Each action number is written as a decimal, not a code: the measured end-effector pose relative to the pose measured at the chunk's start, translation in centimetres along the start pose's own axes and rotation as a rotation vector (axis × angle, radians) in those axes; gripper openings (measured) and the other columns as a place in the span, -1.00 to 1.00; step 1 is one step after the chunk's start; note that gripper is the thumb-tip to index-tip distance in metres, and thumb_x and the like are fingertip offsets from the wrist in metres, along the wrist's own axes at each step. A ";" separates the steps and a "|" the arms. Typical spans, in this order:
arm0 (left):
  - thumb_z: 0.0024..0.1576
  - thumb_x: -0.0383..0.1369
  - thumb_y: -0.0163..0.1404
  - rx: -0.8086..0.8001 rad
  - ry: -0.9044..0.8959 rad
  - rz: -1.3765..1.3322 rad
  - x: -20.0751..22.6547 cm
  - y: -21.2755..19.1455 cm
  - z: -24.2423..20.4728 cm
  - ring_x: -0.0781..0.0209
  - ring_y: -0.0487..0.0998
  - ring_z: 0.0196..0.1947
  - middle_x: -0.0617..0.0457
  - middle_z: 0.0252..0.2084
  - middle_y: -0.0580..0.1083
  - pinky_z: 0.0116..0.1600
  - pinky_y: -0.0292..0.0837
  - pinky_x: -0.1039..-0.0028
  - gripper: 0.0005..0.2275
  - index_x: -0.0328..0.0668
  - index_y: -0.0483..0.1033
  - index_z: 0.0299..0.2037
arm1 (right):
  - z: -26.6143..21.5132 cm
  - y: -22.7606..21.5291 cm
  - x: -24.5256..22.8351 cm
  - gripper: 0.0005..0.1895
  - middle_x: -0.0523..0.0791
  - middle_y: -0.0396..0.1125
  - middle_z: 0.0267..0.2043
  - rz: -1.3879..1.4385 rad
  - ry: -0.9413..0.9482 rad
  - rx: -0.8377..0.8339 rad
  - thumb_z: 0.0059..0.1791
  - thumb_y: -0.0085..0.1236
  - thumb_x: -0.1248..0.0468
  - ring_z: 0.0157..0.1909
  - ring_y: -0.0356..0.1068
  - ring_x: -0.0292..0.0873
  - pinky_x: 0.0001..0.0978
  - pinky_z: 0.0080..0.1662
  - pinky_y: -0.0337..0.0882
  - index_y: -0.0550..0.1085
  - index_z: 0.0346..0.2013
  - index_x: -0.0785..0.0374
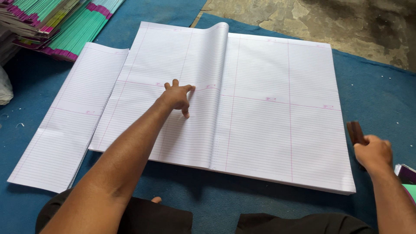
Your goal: The person folds a large stack of lined paper sheets in half and presses the crease with a small wooden block. The person repeats this folding and pressing sequence for multiple sheets.
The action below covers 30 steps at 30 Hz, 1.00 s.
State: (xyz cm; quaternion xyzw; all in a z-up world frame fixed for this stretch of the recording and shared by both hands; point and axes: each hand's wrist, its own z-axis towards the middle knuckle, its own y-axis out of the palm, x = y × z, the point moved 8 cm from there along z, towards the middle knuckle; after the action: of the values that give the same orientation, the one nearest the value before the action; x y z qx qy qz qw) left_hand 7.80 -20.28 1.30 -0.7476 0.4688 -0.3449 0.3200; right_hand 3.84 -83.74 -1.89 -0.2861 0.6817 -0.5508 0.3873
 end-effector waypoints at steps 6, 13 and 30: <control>-0.23 -0.42 0.42 0.000 0.005 0.014 0.1 0.1 0.0 -0.35 -0.18 0.50 -0.17 0.51 -0.08 0.31 0.39 -0.16 0.01 0.48 0.10 0.45 | -3.2 -4.0 -9.4 -0.57 0.11 0.33 0.14 0.122 -0.321 0.063 0.10 -0.02 0.36 0.11 0.35 0.10 0.11 0.07 0.41 0.43 0.28 0.16; -0.19 -0.41 0.42 -0.003 0.006 0.015 0.4 -0.2 -0.7 -0.38 -0.33 0.52 -0.16 0.55 -0.23 0.34 0.28 -0.23 0.01 0.50 0.05 0.46 | -9.1 -0.2 -22.9 -0.38 0.15 0.33 0.03 0.289 -0.729 -0.055 0.03 -0.05 0.37 0.06 0.35 0.12 -0.03 0.13 0.36 0.30 0.42 0.04; -0.16 -0.36 0.39 -0.005 -0.004 0.001 0.6 -0.8 -2.1 -0.17 -0.14 0.51 -0.04 0.53 -0.10 0.32 0.24 -0.37 -0.05 0.54 0.09 0.44 | -28.5 3.4 -35.8 -0.52 -0.06 0.29 -0.02 0.103 -1.076 -0.370 -0.03 0.16 0.28 -0.07 0.39 -0.13 -0.28 0.05 0.49 0.47 0.19 -0.11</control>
State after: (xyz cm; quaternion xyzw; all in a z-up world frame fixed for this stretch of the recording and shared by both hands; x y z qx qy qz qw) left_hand 6.67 -20.86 3.27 -0.7488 0.4694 -0.3422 0.3193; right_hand -0.85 -38.64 5.12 -0.5559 0.4866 -0.1792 0.6497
